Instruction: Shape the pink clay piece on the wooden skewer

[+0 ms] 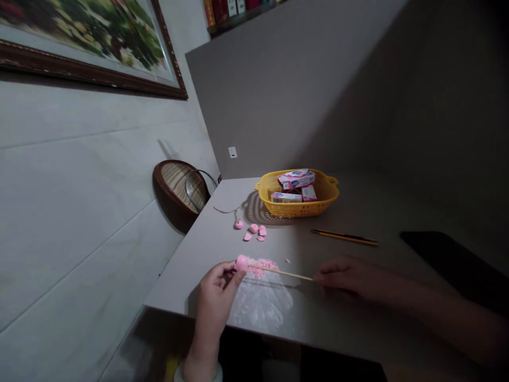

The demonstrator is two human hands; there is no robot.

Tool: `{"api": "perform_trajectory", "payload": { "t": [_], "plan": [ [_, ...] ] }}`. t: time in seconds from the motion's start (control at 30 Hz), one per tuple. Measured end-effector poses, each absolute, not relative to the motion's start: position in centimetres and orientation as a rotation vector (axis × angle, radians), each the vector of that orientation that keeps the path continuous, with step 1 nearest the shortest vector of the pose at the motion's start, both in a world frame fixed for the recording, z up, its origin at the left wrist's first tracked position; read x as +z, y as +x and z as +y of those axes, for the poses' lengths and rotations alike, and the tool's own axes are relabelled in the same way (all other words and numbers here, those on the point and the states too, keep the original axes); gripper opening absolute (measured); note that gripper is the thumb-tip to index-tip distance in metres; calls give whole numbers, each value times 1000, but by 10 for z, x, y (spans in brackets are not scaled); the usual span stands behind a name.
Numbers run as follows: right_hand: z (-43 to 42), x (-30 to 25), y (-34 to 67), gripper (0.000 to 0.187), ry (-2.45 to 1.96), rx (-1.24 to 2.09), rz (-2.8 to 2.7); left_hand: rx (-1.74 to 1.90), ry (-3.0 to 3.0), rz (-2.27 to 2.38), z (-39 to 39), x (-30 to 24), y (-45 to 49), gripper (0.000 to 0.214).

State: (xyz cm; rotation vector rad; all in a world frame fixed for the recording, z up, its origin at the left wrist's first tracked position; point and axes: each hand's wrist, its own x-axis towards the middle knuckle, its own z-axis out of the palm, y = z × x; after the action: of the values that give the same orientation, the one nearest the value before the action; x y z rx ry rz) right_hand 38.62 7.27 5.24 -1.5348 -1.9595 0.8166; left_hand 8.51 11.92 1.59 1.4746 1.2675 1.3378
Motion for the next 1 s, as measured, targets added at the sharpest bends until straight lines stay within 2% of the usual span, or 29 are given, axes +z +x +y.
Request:
{"api": "perform_trajectory", "payload": {
  "t": [0.07,0.2,0.5,0.7,0.83,0.93,1.0],
  "plan": [
    [69,52,381,44,-1545,814,-1980,1346,1477,1292,117,18,87,30],
    [64,57,373,27,-1560,586,-1990,1354,1425,1294,117,21,86,33],
    [67,73,383,22,-1386,193,-1877,1357,1293,1325,121,20,82,40],
    [8,101,370,19,-1258,-121,-1937,1382,1264,1324,121,20,85,40],
    [-29,66,330,24,-1229,-90,-2241,1376,1303,1305,122,18,84,38],
    [-34,31,307,19,-1275,-134,-2217,1375,1307,1298,122,19,84,37],
    [-33,22,303,23,-1318,-82,-2159,1383,1297,1298,122,20,84,37]
  ]
}}
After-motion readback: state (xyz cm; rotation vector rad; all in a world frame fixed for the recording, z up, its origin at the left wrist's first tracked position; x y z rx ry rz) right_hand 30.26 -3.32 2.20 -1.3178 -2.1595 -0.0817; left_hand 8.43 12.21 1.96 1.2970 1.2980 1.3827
